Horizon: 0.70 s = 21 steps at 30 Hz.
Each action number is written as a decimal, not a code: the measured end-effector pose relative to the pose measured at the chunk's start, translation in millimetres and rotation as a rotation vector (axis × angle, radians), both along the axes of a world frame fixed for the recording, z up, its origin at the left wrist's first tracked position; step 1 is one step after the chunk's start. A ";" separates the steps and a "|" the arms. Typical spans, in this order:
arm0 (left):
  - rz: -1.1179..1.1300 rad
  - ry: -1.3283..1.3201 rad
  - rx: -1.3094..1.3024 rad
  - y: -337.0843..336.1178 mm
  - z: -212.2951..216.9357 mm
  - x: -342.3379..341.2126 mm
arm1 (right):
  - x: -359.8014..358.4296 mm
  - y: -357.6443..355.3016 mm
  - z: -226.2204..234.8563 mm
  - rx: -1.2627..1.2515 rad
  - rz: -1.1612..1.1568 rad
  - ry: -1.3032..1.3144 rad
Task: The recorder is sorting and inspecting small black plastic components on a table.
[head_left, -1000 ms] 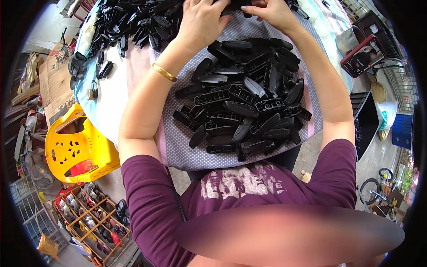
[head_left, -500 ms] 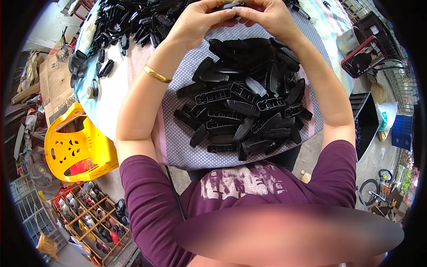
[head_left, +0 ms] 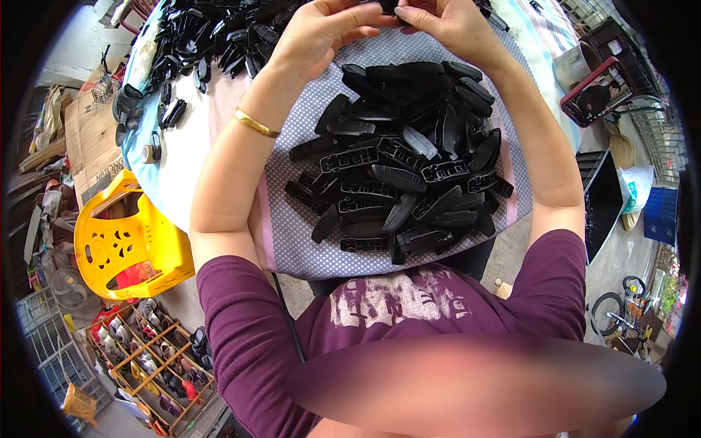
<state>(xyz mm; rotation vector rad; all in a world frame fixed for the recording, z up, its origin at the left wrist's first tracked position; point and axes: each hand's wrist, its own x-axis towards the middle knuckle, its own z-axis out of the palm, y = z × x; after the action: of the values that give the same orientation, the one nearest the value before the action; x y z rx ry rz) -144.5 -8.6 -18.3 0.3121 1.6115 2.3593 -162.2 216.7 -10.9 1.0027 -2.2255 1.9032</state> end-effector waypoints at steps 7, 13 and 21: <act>-0.041 0.130 -0.182 -9.6 -16.8 -12.0 | 11.7 -7.9 4.1 -0.024 0.003 -0.146; 0.127 0.240 -0.135 3.4 -7.1 1.3 | 12.6 -3.9 4.5 -0.036 -0.097 -0.256; 0.119 0.205 -0.104 3.6 -4.8 3.9 | 18.1 -12.8 0.1 -0.002 -0.162 -0.143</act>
<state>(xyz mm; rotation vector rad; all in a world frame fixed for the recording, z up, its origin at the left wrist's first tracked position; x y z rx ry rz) -140.7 -5.0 -23.1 0.4610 1.8874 2.3853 -144.1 204.0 -10.9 0.6809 -2.2984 1.9623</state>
